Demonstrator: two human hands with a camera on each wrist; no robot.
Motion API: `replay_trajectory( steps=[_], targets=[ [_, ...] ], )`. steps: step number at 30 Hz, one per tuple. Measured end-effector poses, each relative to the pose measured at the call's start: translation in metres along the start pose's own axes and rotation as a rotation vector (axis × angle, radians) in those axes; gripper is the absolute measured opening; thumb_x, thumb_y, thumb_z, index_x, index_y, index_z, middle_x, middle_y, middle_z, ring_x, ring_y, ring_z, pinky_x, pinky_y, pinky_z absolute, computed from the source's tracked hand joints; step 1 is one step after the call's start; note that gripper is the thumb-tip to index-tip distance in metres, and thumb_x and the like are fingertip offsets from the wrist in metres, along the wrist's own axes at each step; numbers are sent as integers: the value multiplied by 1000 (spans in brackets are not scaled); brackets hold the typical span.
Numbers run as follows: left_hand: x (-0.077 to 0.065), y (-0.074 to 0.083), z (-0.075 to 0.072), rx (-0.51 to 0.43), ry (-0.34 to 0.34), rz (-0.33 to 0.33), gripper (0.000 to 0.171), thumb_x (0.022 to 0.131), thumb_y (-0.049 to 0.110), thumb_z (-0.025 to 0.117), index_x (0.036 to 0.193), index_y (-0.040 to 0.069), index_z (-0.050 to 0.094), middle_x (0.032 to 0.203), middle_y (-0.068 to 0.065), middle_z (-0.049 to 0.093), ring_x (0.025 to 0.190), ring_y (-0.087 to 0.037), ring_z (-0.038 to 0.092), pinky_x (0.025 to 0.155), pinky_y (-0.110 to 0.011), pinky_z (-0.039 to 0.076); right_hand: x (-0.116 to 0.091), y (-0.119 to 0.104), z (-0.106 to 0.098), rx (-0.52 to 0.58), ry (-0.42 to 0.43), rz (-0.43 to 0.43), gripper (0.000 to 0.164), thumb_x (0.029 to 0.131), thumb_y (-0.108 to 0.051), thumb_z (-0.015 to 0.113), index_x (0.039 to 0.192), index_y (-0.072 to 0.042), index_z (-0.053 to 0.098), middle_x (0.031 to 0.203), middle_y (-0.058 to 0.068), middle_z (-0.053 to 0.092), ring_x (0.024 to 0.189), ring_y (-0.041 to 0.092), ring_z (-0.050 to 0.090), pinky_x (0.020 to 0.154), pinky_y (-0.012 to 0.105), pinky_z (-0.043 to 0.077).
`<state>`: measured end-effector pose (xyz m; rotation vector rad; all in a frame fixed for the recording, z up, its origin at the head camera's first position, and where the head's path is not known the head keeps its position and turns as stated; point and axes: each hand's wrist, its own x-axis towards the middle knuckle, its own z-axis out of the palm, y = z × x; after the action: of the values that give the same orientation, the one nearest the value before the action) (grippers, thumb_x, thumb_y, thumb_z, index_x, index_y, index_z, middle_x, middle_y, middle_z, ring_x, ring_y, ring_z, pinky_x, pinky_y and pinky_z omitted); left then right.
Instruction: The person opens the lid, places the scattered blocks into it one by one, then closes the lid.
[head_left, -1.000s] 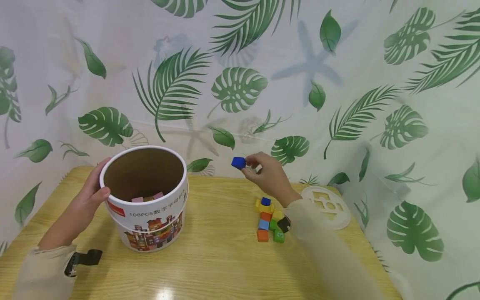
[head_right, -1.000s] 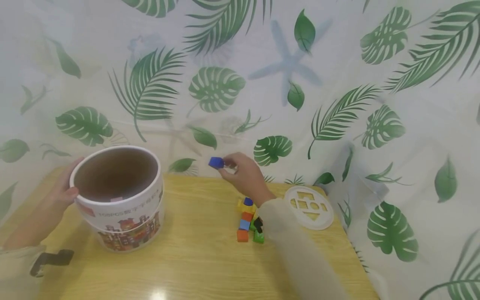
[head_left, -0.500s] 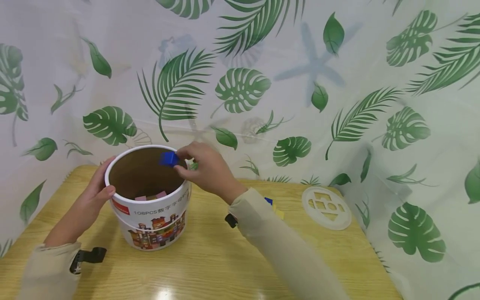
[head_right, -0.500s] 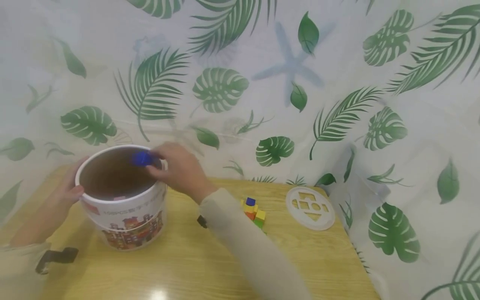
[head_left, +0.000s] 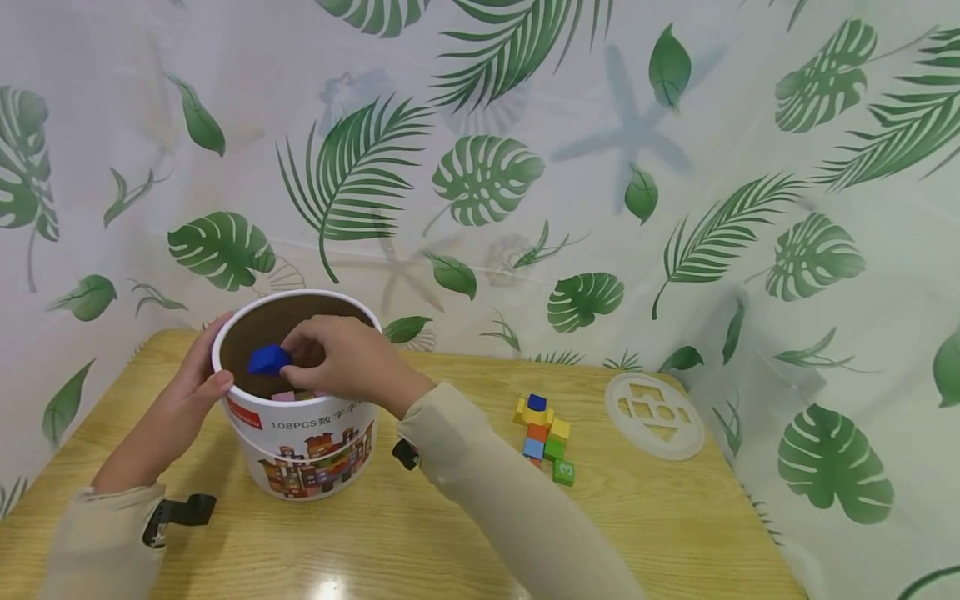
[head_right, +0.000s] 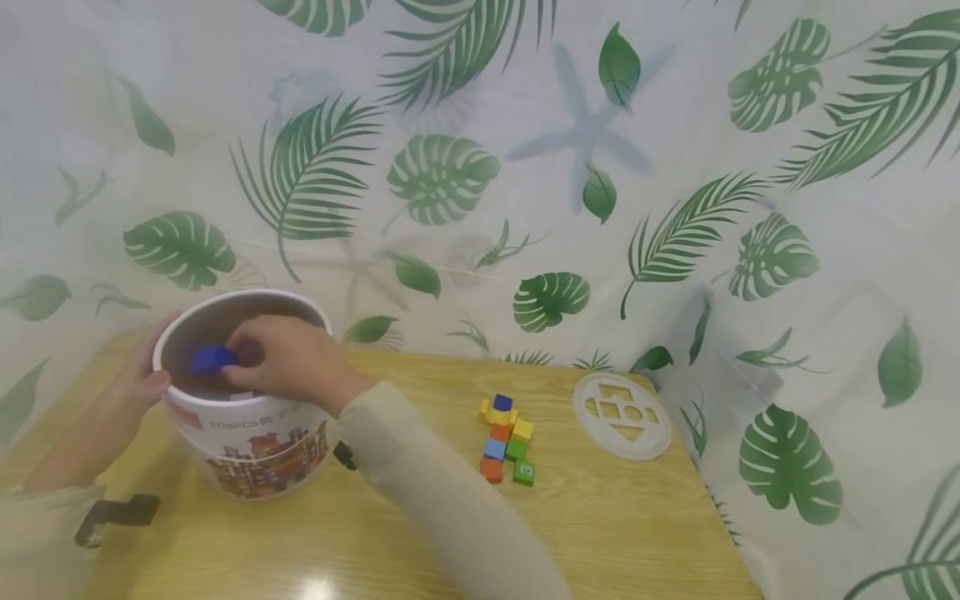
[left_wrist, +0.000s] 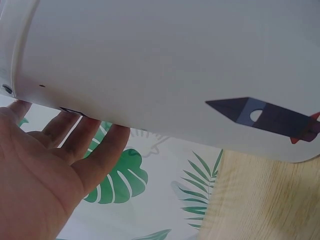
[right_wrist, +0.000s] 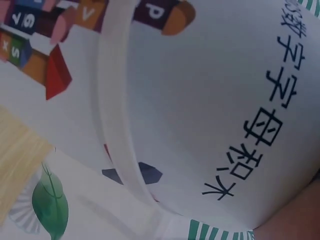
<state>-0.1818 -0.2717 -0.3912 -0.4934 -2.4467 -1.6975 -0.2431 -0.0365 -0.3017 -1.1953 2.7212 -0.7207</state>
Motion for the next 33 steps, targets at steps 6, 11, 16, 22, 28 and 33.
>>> replay_trajectory(
  steps=[6, 11, 16, 22, 28, 33],
  targets=[
    [-1, 0, 0, 30, 4, 4, 67, 110, 27, 43, 166, 37, 7, 166, -10, 20, 142, -33, 31, 100, -21, 40, -1, -2, 3, -24, -24, 50, 27, 94, -37, 76, 115, -21, 74, 103, -15, 72, 91, -7, 61, 85, 14, 47],
    [-2, 3, 1, 48, 10, 0, 68, 109, 28, 43, 166, 38, 7, 165, -10, 21, 141, -32, 33, 100, -23, 41, -3, -3, 3, -42, -16, 50, 26, 94, -38, 77, 115, -22, 75, 104, -16, 73, 92, -8, 62, 87, 15, 48],
    [-2, 5, 2, 63, 15, -9, 69, 109, 29, 44, 166, 38, 7, 165, -10, 22, 140, -36, 34, 104, -36, 43, -6, -1, 4, -43, -4, 38, 26, 94, -38, 76, 115, -22, 75, 103, -17, 73, 91, -10, 62, 86, 14, 47],
    [-2, 3, 3, 55, 9, 0, 70, 109, 26, 44, 166, 37, 7, 165, -11, 22, 139, -37, 34, 99, -24, 42, -13, 7, 5, 30, 100, -78, 26, 95, -29, 77, 116, -14, 75, 107, -9, 73, 95, -3, 62, 86, 11, 46],
    [-2, -1, 3, 44, 15, 15, 70, 109, 23, 44, 166, 36, 7, 165, -8, 22, 139, -23, 32, 99, -23, 42, -42, 32, -3, 136, 270, -294, 28, 93, -16, 79, 118, -6, 73, 115, 3, 72, 107, 13, 64, 96, 19, 49],
    [-5, -3, 3, 18, 22, 32, 69, 109, 19, 44, 166, 35, 9, 164, -6, 23, 136, -11, 31, 95, -15, 40, -87, 73, -23, 131, 383, -317, 31, 91, -14, 80, 120, -6, 72, 116, 6, 72, 108, 15, 65, 98, 26, 51]
  ],
)
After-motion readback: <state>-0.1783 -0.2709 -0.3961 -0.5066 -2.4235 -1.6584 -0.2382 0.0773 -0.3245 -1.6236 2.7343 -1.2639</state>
